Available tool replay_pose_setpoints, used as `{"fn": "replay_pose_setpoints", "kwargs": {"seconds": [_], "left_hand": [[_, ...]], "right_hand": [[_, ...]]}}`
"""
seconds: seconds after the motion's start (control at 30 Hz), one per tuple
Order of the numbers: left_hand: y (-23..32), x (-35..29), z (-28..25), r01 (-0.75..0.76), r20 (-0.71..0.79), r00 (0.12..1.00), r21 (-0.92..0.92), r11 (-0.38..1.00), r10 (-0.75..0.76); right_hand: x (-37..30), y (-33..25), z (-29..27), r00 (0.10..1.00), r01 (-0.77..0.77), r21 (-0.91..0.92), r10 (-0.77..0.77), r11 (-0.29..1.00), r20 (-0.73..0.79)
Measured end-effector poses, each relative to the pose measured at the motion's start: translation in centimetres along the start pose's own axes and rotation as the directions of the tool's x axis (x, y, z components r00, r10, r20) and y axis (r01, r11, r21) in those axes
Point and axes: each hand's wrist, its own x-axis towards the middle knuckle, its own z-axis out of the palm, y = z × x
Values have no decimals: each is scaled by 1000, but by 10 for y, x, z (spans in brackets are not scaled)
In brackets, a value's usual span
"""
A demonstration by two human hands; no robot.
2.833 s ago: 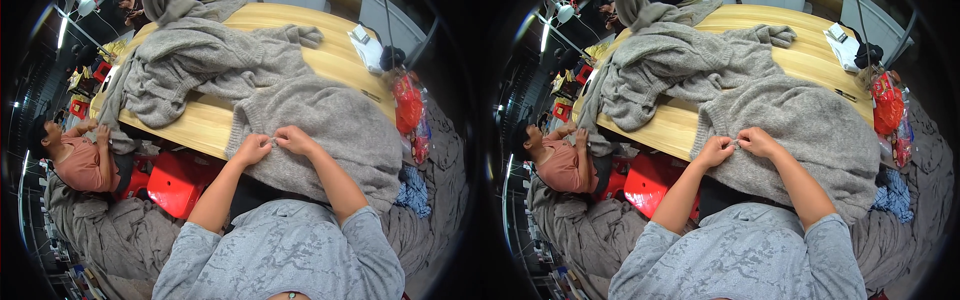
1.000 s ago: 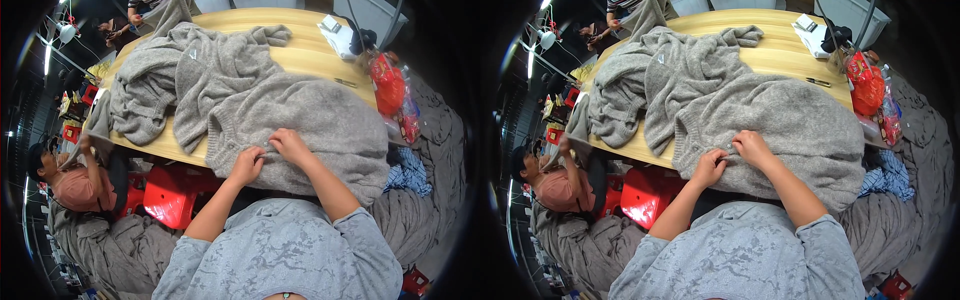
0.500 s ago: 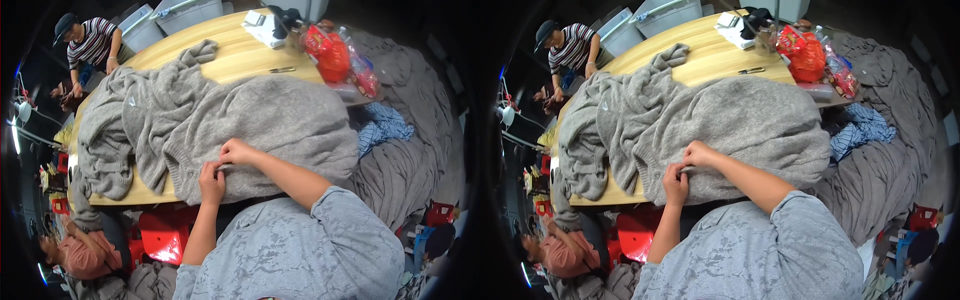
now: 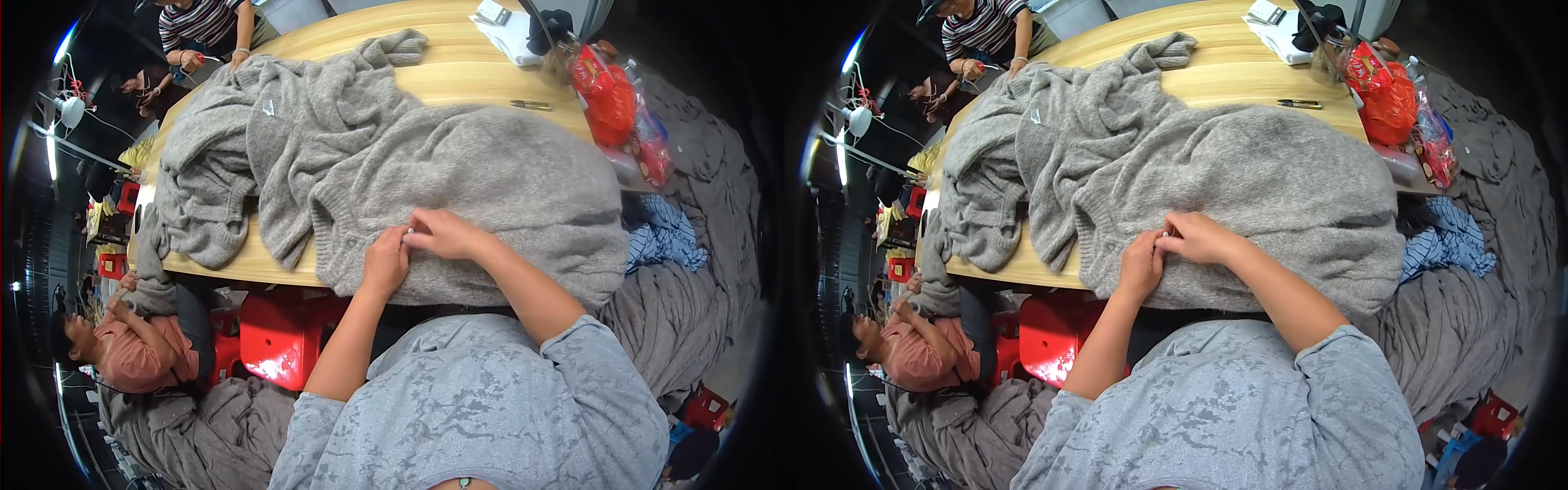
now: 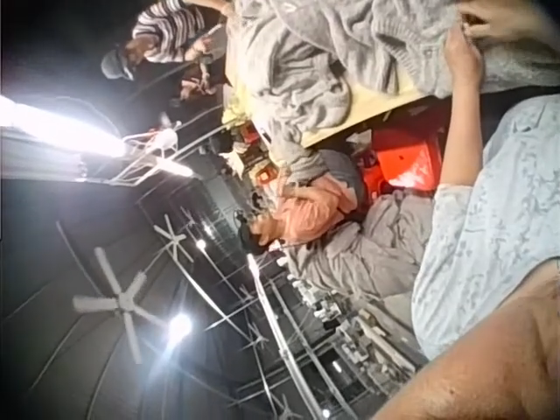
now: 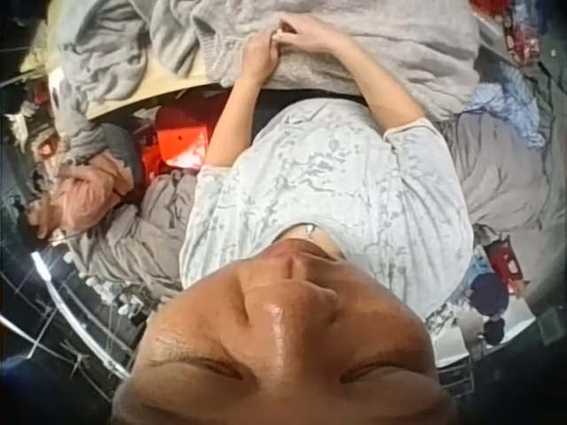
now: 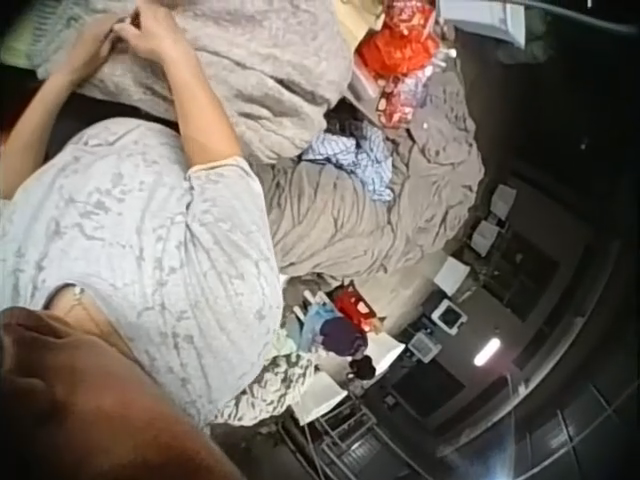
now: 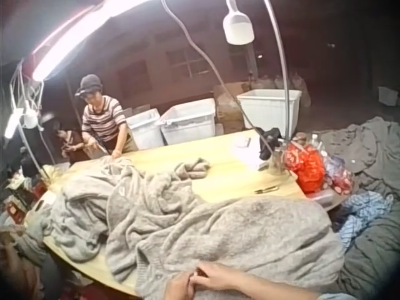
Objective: Inspecting knitted garments for quality control and trimming loose threads.
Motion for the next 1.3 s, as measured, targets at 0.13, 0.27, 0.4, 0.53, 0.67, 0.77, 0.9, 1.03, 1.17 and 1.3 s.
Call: {"fn": "replay_pose_setpoints", "kwargs": {"seconds": [0.13,0.27,0.4,0.53,0.67,0.77,0.9,1.03,1.17,1.3], "left_hand": [[-2,-2,2,-5,15,1000,17,1000,5],[-4,-2,-1,-29,28,999,-5,1000,29],[-5,-1,-7,13,94,996,-76,997,-6],[-7,-2,-9,28,113,994,-116,993,-15],[-7,-1,-9,55,118,992,-117,992,-41],[-8,-1,-8,90,125,989,-123,988,-74],[-10,0,-7,33,84,996,-135,990,-22],[-12,0,-6,23,103,995,-94,995,-13],[-12,0,-7,82,124,990,-133,988,-66],[-12,2,-14,193,229,961,-157,969,-155]], "right_hand": [[-8,-4,4,981,172,-273,-188,947,-36],[-7,-1,7,978,186,-310,-207,932,-35],[-5,-1,9,977,178,-273,-203,945,-67],[-3,-4,11,984,107,-210,-134,972,-116],[-1,-5,11,990,36,-168,-58,985,-126],[1,-3,10,993,19,-145,-36,989,-115],[2,1,11,976,148,-256,-182,955,-116],[3,1,10,987,133,-329,-156,935,-43],[8,-1,2,999,-33,-115,36,993,26],[15,-1,-4,990,-59,-55,66,997,126]]}}
